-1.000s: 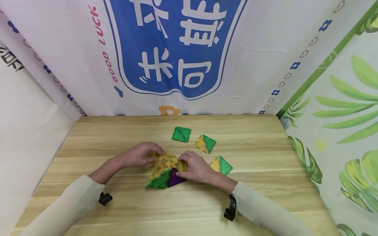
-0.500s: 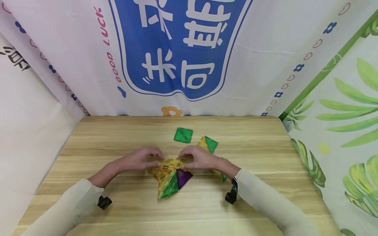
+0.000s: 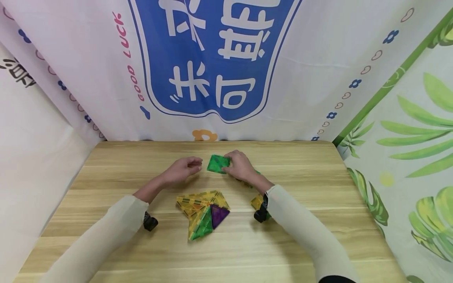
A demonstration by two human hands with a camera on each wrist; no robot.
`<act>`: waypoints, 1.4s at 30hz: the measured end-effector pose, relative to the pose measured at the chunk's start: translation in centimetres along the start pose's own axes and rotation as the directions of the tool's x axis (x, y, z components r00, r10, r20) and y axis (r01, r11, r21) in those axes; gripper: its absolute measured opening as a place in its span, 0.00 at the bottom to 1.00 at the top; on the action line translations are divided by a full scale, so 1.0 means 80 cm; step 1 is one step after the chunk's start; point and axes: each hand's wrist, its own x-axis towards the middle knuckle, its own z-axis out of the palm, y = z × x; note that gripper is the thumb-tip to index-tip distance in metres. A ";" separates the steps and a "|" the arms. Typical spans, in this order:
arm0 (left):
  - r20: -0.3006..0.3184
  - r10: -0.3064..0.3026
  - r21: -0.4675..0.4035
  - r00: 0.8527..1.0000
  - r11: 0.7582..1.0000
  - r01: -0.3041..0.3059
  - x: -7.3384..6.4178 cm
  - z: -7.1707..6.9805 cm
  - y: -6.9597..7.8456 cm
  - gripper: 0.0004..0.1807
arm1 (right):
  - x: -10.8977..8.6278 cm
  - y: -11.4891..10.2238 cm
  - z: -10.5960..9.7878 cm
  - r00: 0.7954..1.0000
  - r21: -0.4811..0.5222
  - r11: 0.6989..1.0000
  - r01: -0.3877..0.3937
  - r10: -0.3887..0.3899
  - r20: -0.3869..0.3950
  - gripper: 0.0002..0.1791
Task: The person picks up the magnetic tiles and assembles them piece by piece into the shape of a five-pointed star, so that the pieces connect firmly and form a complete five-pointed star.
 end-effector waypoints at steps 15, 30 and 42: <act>0.017 -0.111 -0.071 0.994 0.991 0.112 0.032 0.014 0.008 0.26 | 0.019 -0.004 0.010 0.998 0.024 0.999 -0.029 0.028 0.056 0.35; -0.021 -0.139 -0.194 0.990 0.972 0.132 0.035 0.015 0.008 0.21 | 0.009 -0.007 0.023 0.998 0.077 0.996 -0.050 0.047 0.038 0.34; -0.040 -0.133 -0.220 0.990 0.968 0.121 0.032 0.019 0.010 0.22 | 0.006 -0.016 0.030 0.997 0.203 0.977 -0.066 0.057 0.047 0.22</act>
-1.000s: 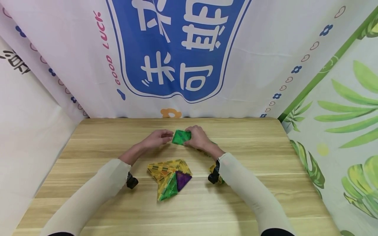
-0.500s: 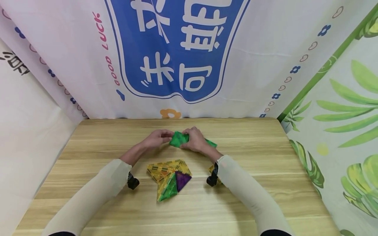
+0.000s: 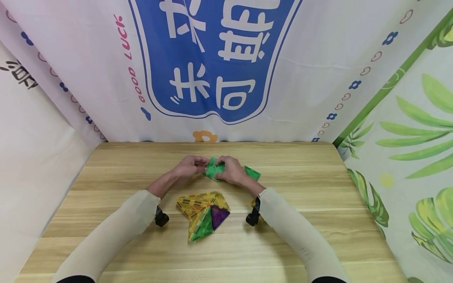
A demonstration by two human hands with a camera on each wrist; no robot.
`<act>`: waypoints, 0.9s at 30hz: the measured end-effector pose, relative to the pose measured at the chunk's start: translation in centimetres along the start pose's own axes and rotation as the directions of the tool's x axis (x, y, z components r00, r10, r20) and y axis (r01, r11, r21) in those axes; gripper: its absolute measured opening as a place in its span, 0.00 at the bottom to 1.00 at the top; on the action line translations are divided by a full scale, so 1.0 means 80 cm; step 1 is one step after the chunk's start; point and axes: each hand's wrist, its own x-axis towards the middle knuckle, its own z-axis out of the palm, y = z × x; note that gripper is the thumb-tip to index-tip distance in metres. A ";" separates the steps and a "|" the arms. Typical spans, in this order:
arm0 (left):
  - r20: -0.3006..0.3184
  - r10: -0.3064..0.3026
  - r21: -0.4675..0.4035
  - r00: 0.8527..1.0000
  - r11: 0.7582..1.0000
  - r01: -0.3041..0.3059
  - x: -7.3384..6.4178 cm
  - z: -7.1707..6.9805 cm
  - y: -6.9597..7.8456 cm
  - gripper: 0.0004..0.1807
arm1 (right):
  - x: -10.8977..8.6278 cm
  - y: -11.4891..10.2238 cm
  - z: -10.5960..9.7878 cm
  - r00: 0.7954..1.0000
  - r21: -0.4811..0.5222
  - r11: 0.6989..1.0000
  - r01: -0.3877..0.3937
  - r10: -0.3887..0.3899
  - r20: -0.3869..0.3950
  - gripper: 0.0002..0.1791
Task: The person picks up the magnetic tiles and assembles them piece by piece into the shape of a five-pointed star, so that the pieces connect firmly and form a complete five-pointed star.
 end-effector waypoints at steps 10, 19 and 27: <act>0.012 0.024 -0.088 1.000 0.996 -0.023 -0.002 -0.002 -0.010 0.19 | 0.000 0.006 0.004 0.999 0.271 0.961 -0.048 0.049 0.000 0.13; 0.036 0.015 -0.179 0.999 0.984 -0.008 -0.020 -0.014 -0.007 0.19 | -0.016 -0.003 -0.003 0.996 0.462 0.884 -0.072 0.042 0.074 0.16; 0.098 0.057 -0.133 0.994 0.990 -0.044 -0.046 -0.027 -0.006 0.19 | -0.036 -0.015 -0.007 0.989 0.494 0.864 -0.094 0.024 0.147 0.15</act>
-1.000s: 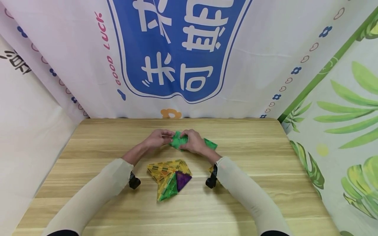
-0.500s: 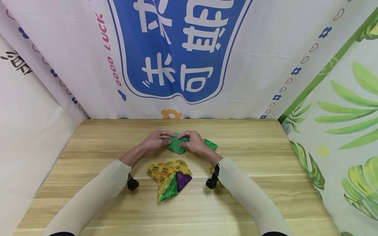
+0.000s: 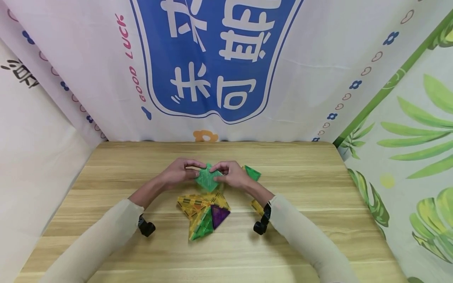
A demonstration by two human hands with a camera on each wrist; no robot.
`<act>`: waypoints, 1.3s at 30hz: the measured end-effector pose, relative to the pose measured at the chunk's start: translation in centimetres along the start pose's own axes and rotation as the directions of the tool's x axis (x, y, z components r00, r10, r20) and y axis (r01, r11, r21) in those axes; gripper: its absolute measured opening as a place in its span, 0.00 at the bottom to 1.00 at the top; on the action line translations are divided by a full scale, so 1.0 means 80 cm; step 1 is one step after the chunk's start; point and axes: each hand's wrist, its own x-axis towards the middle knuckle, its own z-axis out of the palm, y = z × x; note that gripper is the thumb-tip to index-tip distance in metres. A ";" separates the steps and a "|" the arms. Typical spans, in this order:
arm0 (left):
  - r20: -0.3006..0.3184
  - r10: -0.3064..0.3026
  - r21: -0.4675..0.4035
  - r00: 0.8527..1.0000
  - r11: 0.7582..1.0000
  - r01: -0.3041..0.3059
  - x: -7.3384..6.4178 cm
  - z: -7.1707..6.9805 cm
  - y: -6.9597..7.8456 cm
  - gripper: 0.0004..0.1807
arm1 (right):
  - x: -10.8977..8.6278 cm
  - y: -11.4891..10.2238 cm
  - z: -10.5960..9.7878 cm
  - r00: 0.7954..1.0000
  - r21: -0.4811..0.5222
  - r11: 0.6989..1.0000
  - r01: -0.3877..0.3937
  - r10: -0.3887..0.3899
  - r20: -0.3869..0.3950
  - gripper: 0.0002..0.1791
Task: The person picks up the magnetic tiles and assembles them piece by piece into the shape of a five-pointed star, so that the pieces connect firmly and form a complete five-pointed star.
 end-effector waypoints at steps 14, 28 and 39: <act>0.083 -0.010 -0.143 0.997 0.989 0.022 -0.024 0.008 -0.010 0.20 | -0.021 0.007 0.009 0.999 0.093 0.996 0.000 -0.004 0.043 0.18; 0.035 -0.048 -0.266 0.998 0.962 0.055 -0.021 0.025 -0.034 0.21 | -0.019 0.029 0.016 0.998 0.134 0.990 0.041 -0.048 0.050 0.18; -0.026 0.018 -0.028 0.999 0.999 -0.019 -0.021 0.024 -0.039 0.13 | -0.029 0.026 0.017 0.998 -0.043 0.997 0.068 -0.067 0.020 0.17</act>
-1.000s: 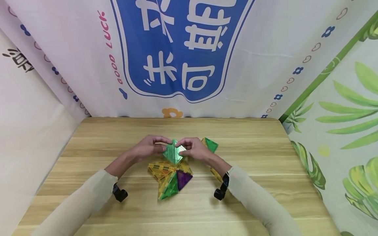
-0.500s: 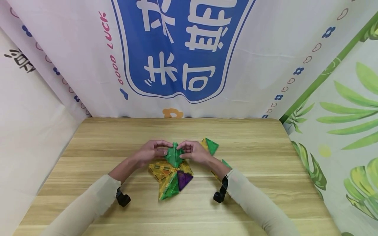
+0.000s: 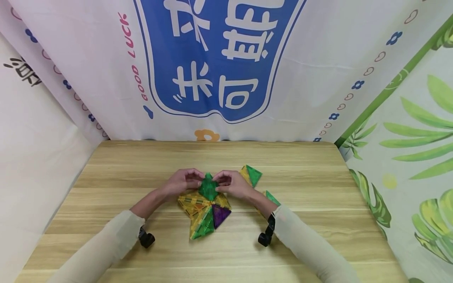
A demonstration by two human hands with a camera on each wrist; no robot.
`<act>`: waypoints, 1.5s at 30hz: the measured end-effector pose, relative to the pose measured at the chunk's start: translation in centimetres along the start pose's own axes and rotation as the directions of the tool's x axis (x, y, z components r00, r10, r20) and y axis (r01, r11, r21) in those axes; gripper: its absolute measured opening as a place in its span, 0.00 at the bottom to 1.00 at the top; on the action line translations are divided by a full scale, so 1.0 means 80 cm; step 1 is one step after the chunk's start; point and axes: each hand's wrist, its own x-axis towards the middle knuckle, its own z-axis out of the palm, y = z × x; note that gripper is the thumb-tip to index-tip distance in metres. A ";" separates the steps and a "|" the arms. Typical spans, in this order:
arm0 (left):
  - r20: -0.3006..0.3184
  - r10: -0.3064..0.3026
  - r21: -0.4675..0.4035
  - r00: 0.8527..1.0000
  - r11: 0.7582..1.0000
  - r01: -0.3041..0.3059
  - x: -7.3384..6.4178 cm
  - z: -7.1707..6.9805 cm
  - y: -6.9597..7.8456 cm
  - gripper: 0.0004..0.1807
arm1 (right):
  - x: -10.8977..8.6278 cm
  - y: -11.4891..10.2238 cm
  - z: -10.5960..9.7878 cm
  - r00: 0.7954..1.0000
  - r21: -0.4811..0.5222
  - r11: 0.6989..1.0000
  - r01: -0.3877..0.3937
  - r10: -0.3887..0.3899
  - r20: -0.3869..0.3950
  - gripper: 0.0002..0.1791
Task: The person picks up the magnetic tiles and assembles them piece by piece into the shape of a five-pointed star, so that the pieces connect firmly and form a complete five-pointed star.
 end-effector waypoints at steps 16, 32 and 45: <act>0.201 0.202 0.291 0.959 0.922 -0.255 0.017 -0.005 0.039 0.17 | -0.080 -0.040 0.050 0.971 -0.435 0.900 -0.020 -0.086 -0.224 0.37; 0.312 0.203 0.446 0.928 0.831 -0.332 0.026 -0.003 0.037 0.10 | -0.082 -0.040 0.083 0.958 -0.605 0.787 -0.119 -0.068 -0.277 0.51; 0.240 0.268 0.510 0.933 0.783 -0.356 0.005 -0.022 0.023 0.09 | -0.073 -0.047 0.066 0.973 -0.675 0.734 -0.068 -0.100 -0.206 0.43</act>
